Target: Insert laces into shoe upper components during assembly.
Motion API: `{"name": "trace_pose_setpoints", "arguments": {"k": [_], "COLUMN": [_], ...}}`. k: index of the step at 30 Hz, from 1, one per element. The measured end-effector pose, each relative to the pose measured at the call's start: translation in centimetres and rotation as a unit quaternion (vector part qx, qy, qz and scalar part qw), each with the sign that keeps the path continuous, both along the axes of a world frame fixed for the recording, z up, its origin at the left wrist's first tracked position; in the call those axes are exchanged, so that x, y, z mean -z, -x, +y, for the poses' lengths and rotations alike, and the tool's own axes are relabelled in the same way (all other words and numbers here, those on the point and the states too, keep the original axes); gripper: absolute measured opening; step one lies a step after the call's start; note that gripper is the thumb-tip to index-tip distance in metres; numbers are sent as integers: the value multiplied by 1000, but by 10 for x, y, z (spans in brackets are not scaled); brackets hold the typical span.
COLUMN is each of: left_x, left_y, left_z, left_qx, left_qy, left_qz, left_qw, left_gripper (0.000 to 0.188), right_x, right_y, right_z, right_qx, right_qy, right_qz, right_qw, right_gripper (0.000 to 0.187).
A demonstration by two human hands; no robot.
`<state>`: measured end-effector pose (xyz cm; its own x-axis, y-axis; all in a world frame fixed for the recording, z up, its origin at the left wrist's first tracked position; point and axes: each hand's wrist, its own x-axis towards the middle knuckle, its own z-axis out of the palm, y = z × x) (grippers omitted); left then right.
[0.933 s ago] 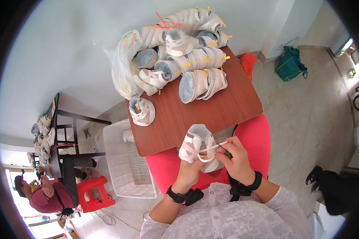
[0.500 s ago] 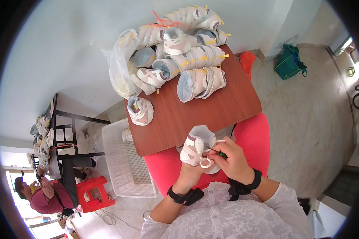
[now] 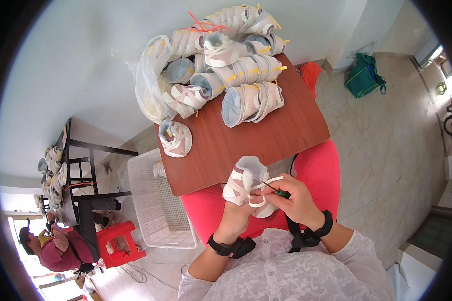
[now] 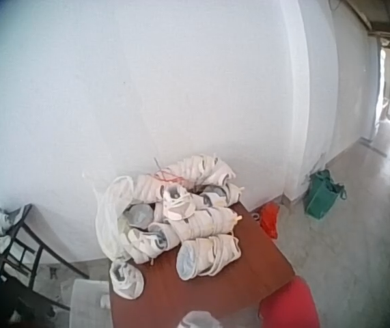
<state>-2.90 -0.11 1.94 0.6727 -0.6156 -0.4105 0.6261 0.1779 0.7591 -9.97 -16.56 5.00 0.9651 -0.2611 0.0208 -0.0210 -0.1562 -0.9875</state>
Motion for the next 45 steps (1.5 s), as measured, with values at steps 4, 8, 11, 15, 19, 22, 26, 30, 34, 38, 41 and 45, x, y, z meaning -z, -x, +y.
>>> {"name": "trace_pose_setpoints", "arguments": {"k": [4,8,11,15,19,22,26,30,34,38,41,45], "left_x": [-14,-24,-20,-21,-24,-14,-6,-8,-11,-10,-24,-25], "left_y": [-7,-10,-10,-9,-7,-3,-2,0,0,0,-1,0], "left_z": [-3,-7,-3,0,-4,-1,2,1,2,2,-5,-5], "left_qx": [23,54,71,85,76,58,21,-8,-1,8,13,32], "left_qy": [1,-7,-32,-63,-55,-47,-30,-40,-52,-52,-52,-73], "left_qz": [-19,-38,-79,-104,-105,-76,-29,-13,-22,-44,-76,-100], "left_qw": [1000,998,994,989,990,994,999,999,998,998,996,992], "left_gripper": [44,46,48,48,46,45,54,54,53,52,46,39], "right_x": [1,-3,-12,-16,-13,-14,-14,-14,-10,-13,-13,-19], "right_y": [-2,-6,-7,-7,-6,-6,-6,-2,-3,-5,-5,-6], "right_z": [-7,-15,-16,-17,-18,-17,-16,-15,-8,-8,-11,-17], "right_qx": [-19,-56,-76,-84,-90,-86,-68,-30,3,-3,-9,-56], "right_qy": [15,9,-40,-34,-14,13,-27,14,16,46,24,31], "right_qz": [-14,6,27,27,23,5,11,14,-21,-33,-41,6], "right_qw": [1000,998,996,995,996,996,997,999,1000,998,999,998], "right_gripper": [12,12,12,11,12,12,14,17,16,15,13,15]}}
